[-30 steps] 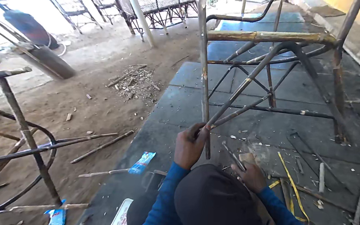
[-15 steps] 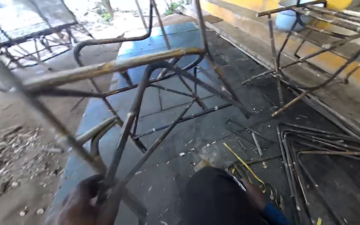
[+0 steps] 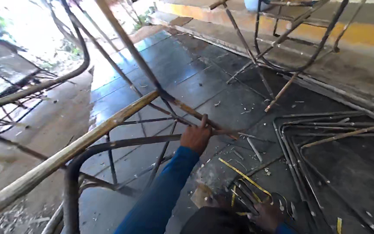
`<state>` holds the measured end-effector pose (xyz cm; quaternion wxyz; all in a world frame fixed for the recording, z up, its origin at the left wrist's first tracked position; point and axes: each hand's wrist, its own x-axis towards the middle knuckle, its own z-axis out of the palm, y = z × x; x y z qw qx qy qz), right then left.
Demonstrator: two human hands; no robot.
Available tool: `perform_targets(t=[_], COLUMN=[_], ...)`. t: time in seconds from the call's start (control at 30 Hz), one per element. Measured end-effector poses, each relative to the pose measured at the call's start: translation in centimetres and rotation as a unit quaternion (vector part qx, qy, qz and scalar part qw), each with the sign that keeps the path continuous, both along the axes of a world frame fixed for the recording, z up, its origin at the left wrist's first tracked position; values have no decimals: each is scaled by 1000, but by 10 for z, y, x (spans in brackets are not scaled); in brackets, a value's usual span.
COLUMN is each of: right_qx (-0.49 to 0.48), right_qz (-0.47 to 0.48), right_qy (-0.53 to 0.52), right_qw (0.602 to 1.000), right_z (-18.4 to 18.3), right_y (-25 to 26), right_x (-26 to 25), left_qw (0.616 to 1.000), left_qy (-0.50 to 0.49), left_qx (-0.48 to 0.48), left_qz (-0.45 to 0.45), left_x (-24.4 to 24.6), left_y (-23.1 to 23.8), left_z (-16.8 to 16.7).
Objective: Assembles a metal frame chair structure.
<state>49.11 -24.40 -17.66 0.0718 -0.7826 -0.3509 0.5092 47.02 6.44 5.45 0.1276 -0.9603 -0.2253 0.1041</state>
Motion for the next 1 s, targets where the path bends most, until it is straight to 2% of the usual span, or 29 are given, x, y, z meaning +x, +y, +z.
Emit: perform_targets(t=[0.07, 0.13, 0.27, 0.33, 0.43, 0.57, 0.63, 0.73, 1.0], right_qx=[60, 108, 193, 233, 330, 390, 411, 411, 426], right_qz=[-69, -125, -188, -214, -265, -322, -327, -313, -325], right_qy=[44, 84, 125, 142, 193, 238, 229, 219, 222], right_qw=[995, 983, 955, 938, 885, 829, 819, 827, 815], right_z=[-23, -30, 20, 32, 38, 67, 69, 70, 84], right_y=[-4, 0, 34, 55, 92, 129, 143, 154, 162], right_x=[-4, -9, -1, 3, 2, -3, -5, -5, -3], left_qw=[1000, 998, 996, 995, 995, 994, 994, 994, 994], left_qy=[-9, -29, -65, -71, -66, -79, -79, -76, -79], left_qx=[11, 16, 45, 58, 68, 72, 76, 78, 74], left_qz=[28, 53, 49, 42, 38, 20, 15, 10, 3], left_x=[3, 6, 9, 6, 5, 3, 4, 4, 5], left_y=[1, 9, 20, 22, 24, 20, 19, 16, 10], left_z=[7, 10, 15, 14, 13, 7, 4, 0, -3])
